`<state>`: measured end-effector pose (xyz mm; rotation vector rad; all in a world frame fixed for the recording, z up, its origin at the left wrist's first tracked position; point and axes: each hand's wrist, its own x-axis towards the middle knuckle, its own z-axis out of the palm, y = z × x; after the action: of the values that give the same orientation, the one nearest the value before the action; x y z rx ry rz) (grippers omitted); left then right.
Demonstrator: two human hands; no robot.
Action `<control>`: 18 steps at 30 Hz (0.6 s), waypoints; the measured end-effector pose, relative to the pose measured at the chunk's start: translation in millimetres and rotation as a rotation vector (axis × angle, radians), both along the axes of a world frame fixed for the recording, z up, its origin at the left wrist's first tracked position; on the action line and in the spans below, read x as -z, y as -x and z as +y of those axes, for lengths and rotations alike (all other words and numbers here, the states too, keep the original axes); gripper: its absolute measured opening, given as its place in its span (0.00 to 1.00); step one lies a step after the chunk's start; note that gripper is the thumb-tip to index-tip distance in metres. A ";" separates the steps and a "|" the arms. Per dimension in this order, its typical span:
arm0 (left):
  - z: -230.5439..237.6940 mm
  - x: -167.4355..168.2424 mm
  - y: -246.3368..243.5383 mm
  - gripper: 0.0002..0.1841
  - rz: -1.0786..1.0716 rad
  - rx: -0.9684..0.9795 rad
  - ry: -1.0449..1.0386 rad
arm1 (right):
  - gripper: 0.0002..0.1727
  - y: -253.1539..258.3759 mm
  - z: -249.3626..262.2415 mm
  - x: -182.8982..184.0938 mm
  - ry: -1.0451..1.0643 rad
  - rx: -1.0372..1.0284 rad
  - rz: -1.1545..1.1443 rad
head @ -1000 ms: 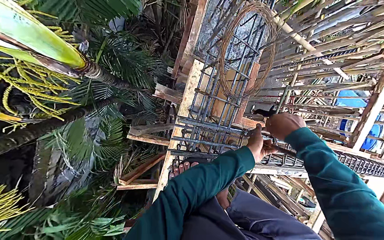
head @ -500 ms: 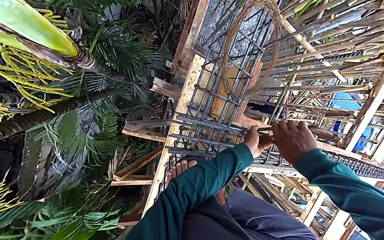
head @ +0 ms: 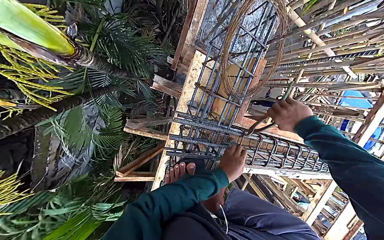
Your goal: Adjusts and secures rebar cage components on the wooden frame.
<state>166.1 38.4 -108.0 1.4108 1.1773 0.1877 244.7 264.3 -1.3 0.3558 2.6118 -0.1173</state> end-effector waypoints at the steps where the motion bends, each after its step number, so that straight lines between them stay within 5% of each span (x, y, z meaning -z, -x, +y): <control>1: 0.4 -0.6 -1.8 0.25 0.019 0.010 -0.022 | 0.08 -27.6 20.5 27.9 0.024 -0.042 -0.117; 3: 1.2 0.0 -2.6 0.26 0.037 0.004 -0.064 | 0.11 -32.4 45.1 58.4 0.102 -0.048 -0.426; 6: 4.6 0.8 -3.3 0.26 0.041 0.013 -0.075 | 0.15 -8.2 60.9 72.6 0.199 -0.082 -0.541; 18: 10.1 2.8 2.4 0.20 0.045 -0.085 -0.120 | 0.17 -9.6 90.2 127.5 0.321 -0.329 -0.400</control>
<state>163.7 48.6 -110.7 1.4768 1.2815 0.2914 254.3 354.5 -128.8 -0.1522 2.1723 -0.3120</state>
